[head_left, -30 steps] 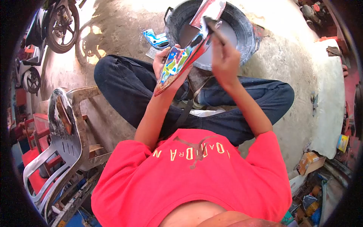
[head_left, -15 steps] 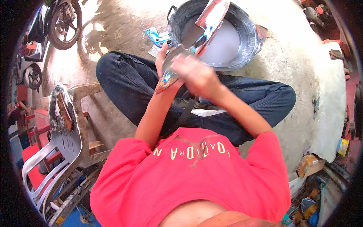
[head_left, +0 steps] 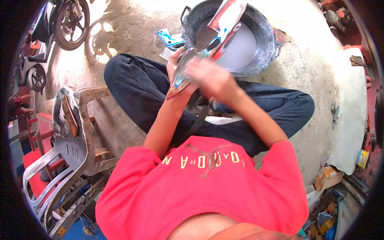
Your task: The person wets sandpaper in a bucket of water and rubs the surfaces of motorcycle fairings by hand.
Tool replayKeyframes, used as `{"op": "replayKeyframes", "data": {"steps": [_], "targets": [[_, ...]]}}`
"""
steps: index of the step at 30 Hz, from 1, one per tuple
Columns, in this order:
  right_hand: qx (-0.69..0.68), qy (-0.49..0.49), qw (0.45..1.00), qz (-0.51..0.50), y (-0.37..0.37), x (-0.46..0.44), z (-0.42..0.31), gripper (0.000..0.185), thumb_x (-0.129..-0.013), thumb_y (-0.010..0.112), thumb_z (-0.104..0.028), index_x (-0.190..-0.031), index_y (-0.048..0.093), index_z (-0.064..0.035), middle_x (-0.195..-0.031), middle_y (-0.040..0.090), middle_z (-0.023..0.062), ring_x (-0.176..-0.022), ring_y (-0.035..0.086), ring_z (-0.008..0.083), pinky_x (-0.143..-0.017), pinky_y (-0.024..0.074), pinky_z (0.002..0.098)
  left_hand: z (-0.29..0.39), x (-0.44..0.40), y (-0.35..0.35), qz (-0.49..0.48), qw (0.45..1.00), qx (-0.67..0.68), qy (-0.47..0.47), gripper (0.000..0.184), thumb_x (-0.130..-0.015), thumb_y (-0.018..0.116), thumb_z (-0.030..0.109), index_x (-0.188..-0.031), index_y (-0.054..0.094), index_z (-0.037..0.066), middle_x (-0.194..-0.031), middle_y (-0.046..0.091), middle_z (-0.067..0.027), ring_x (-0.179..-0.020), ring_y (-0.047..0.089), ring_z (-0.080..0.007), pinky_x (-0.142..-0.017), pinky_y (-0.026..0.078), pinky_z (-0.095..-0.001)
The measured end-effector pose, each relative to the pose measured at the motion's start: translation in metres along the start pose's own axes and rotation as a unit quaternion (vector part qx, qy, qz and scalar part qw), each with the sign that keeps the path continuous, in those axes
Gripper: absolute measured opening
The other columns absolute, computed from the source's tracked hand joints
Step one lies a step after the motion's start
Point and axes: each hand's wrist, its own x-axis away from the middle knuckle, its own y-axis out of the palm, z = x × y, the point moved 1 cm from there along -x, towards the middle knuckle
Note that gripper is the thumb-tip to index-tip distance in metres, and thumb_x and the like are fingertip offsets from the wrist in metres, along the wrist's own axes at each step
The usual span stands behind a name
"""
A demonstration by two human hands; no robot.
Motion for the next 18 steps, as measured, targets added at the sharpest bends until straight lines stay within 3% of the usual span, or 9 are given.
{"op": "replayKeyframes", "data": {"steps": [1, 2, 5, 8, 9, 11, 13, 14, 18], "targets": [[0.024, 0.065, 0.997, 0.022, -0.001, 0.004, 0.029, 0.034, -0.086, 0.059, -0.004, -0.119, 0.067, -0.004, -0.124, 0.069, 0.0158, -0.119, 0.065, 0.0309, -0.104, 0.0518, 0.0438, -0.015, 0.004, 0.045, 0.076, 0.995, 0.059, 0.0, 0.048, -0.095, 0.049, 0.038, -0.117, 0.063, -0.002, -0.119, 0.068, -0.0213, -0.107, 0.066, -0.0348, -0.097, 0.051, -0.0491], [0.052, 0.127, 0.99, 0.043, -0.002, 0.008, 0.049, 0.035, -0.086, 0.059, -0.001, -0.119, 0.067, -0.0046, -0.124, 0.069, 0.0171, -0.119, 0.065, 0.0329, -0.104, 0.0518, 0.0445, -0.013, 0.003, 0.039, 0.054, 0.997, 0.061, -0.005, 0.047, -0.095, 0.049, 0.037, -0.117, 0.063, -0.002, -0.118, 0.068, -0.0212, -0.107, 0.067, -0.0349, -0.097, 0.05, -0.0489], [0.046, 0.141, 0.986, 0.07, -0.002, 0.012, 0.049, 0.038, -0.084, 0.058, 0.003, -0.12, 0.067, -0.0055, -0.123, 0.068, 0.0197, -0.119, 0.064, 0.0358, -0.103, 0.052, 0.0452, -0.014, 0.003, 0.026, 0.044, 0.998, 0.048, 0.003, 0.044, -0.094, 0.05, 0.032, -0.118, 0.062, -0.003, -0.114, 0.069, -0.0208, -0.105, 0.067, -0.0357, -0.097, 0.051, -0.0497], [-0.073, 0.007, 0.997, 0.014, 0.01, 0.004, -0.021, 0.042, -0.083, 0.059, 0.007, -0.122, 0.067, -0.0054, -0.124, 0.068, 0.0151, -0.121, 0.064, 0.0328, -0.107, 0.0497, 0.045, 0.006, 0.0, 0.0, 0.049, 0.999, -0.005, -0.007, 0.04, -0.091, 0.052, 0.03, -0.11, 0.066, -0.003, -0.103, 0.072, -0.0205, -0.09, 0.071, -0.0348, -0.087, 0.057, -0.0501], [-0.071, 0.002, 0.997, 0.017, 0.01, 0.002, -0.017, 0.042, -0.083, 0.059, 0.007, -0.122, 0.068, -0.0061, -0.124, 0.069, 0.0144, -0.121, 0.064, 0.0324, -0.107, 0.0498, 0.0448, 0.008, 0.004, 0.018, 0.065, 0.997, -0.005, -0.046, 0.039, -0.09, 0.051, 0.028, -0.108, 0.066, -0.003, -0.107, 0.071, -0.0213, -0.095, 0.07, -0.0351, -0.089, 0.055, -0.0515], [-0.07, 0.001, 0.997, 0.022, 0.009, 0.0, -0.001, 0.042, -0.083, 0.059, 0.006, -0.122, 0.068, -0.0075, -0.123, 0.069, 0.013, -0.12, 0.065, 0.0317, -0.106, 0.0501, 0.0445, -0.005, 0.004, 0.022, 0.068, 0.996, 0.059, 0.01, 0.038, -0.09, 0.051, 0.028, -0.108, 0.065, -0.003, -0.109, 0.07, -0.0223, -0.099, 0.069, -0.0366, -0.092, 0.053, -0.0524], [-0.008, 0.093, 0.994, 0.063, 0.006, 0.004, 0.052, 0.036, -0.082, 0.062, 0.001, -0.118, 0.066, -0.0051, -0.123, 0.069, 0.0156, -0.118, 0.066, 0.0324, -0.101, 0.0529, 0.0461, -0.014, 0.005, 0.039, 0.038, 0.986, 0.16, -0.001, 0.037, -0.089, 0.053, 0.028, -0.107, 0.065, -0.002, -0.109, 0.07, -0.0227, -0.104, 0.067, -0.0374, -0.097, 0.05, -0.0526], [0.01, 0.171, 0.982, 0.085, 0.003, 0.009, 0.068, 0.037, -0.081, 0.062, 0.002, -0.117, 0.066, -0.0047, -0.123, 0.069, 0.0157, -0.118, 0.066, 0.0326, -0.102, 0.0525, 0.0463, -0.013, 0.005, 0.034, 0.013, 0.994, 0.107, -0.011, 0.034, -0.089, 0.054, 0.025, -0.11, 0.061, 0.0, -0.113, 0.067, -0.022, -0.109, 0.063, -0.0347, -0.097, 0.046, -0.0513], [0.013, 0.051, 0.996, 0.07, 0.013, 0.009, 0.024, 0.035, -0.085, 0.06, -0.001, -0.119, 0.068, -0.0057, -0.122, 0.069, 0.0148, -0.121, 0.064, 0.0314, -0.105, 0.0511, 0.0451, -0.007, 0.003, 0.014, -0.03, 0.99, 0.139, -0.009, 0.038, -0.093, 0.051, 0.025, -0.116, 0.059, -0.003, -0.118, 0.065, -0.0253, -0.11, 0.064, -0.0375, -0.097, 0.048, -0.0541]]}}
